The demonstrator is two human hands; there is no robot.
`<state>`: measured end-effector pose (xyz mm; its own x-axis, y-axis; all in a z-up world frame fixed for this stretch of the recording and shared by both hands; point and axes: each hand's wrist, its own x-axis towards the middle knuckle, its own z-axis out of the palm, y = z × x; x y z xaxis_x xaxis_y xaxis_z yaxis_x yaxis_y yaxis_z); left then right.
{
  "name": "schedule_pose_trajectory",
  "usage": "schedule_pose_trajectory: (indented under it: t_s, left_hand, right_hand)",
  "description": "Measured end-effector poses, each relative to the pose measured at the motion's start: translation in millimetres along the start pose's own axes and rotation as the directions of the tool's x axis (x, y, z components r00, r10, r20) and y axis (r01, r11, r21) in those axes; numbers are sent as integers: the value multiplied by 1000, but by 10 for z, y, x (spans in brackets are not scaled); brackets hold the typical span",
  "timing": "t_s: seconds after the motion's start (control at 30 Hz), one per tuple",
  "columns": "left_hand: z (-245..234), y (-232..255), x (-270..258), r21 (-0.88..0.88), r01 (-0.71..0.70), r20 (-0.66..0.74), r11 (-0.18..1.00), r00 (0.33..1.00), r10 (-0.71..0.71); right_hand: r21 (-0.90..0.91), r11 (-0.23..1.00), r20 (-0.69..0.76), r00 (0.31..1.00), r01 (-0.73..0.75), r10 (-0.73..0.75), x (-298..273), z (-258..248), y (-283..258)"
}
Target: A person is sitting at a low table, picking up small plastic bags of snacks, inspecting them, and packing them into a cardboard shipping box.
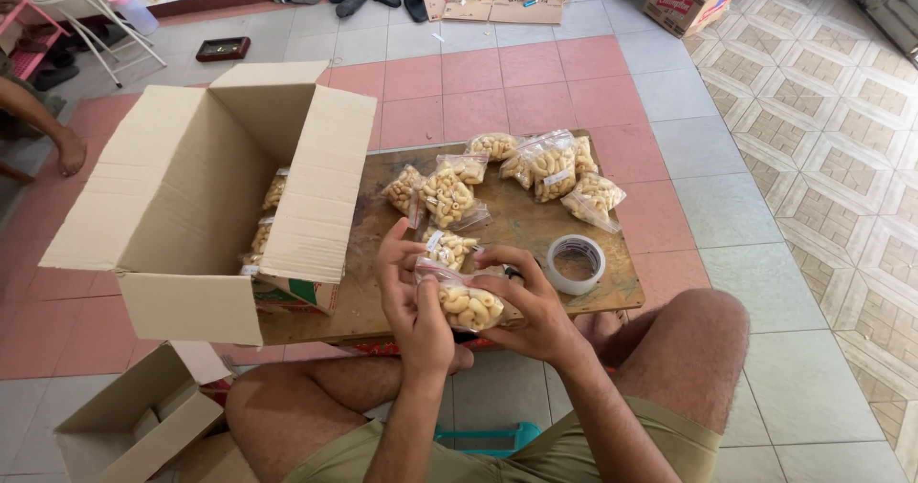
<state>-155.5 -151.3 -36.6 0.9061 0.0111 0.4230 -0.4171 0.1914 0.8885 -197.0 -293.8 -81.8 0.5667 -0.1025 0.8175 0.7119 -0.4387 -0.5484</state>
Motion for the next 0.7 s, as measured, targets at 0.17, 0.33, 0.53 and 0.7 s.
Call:
schedule_pose_trajectory:
  t_s: [0.17,0.33,0.53,0.7]
  left_hand:
    - [-49,128,68,59,-52,246,997,969,36]
    - [-171,-25,41,55,-191,401,980,903,154]
    - [-160,-55,-43,31,-218,473,975,863,178]
    - [-376,-97,-16,51,-59,608,997,794,16]
  right_hand:
    - [91,993,6,997,75,-76,37,-25,17]
    - [210,977,-66,998,18,-4,-80,-76,164]
    - [287,949,-145,973,-130,177,-300,-78,343]
    - [188,948,-140,948,-258,285,-463,-72,515]
